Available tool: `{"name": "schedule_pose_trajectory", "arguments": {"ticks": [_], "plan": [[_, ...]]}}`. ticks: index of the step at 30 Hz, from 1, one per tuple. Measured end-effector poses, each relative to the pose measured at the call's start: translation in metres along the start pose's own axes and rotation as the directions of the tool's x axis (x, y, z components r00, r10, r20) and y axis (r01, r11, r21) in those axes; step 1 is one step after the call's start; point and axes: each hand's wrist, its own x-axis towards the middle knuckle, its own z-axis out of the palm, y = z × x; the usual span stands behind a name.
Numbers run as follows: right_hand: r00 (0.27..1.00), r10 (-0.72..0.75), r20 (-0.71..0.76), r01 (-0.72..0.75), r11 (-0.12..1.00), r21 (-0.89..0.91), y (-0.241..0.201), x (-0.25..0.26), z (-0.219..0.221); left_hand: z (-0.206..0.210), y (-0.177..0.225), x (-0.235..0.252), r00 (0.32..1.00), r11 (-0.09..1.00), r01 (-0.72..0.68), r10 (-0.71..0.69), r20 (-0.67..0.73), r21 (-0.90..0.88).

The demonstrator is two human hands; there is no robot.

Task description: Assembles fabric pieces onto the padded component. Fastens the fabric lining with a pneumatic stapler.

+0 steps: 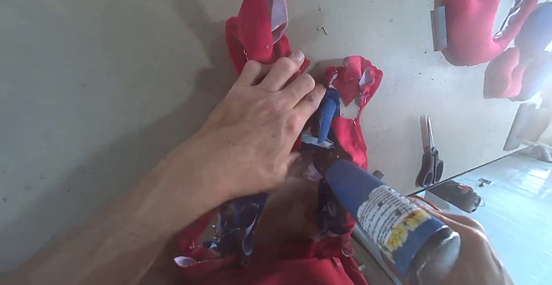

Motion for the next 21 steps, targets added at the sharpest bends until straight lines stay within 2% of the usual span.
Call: {"name": "schedule_pose_trajectory", "arguments": {"ticks": [4, 8, 12, 14, 17, 21], "plan": [[1.0, 0.01, -0.009, -0.01, 1.0, 0.03, -0.009, 0.004, 0.003, -0.002, -0.014, 0.001, 0.995, 0.994, -0.083, 0.079, -0.06, -0.074], [0.999, 0.045, -0.031, -0.042, 0.995, 0.085, -0.009, -0.001, 0.005, 0.0, -0.021, 0.003, 0.987, 0.991, -0.121, 0.114, -0.117, -0.059], [0.997, 0.053, 0.055, -0.057, 0.995, 0.081, -0.008, -0.008, -0.015, 0.001, -0.011, -0.007, 0.998, 0.996, -0.06, 0.059, -0.023, -0.071], [0.997, 0.004, 0.074, -0.004, 1.0, 0.006, -0.009, -0.004, -0.023, 0.004, -0.008, -0.007, 0.999, 0.997, -0.031, 0.029, -0.04, -0.065], [0.991, -0.064, 0.119, 0.08, 0.988, -0.13, -0.008, 0.012, -0.032, 0.006, -0.017, -0.006, 0.995, 0.995, -0.078, 0.073, -0.067, -0.066], [0.966, -0.169, 0.196, 0.223, 0.929, -0.297, -0.009, 0.042, -0.042, 0.001, -0.027, -0.006, 0.99, 0.987, -0.14, 0.141, 0.006, -0.073]]}}
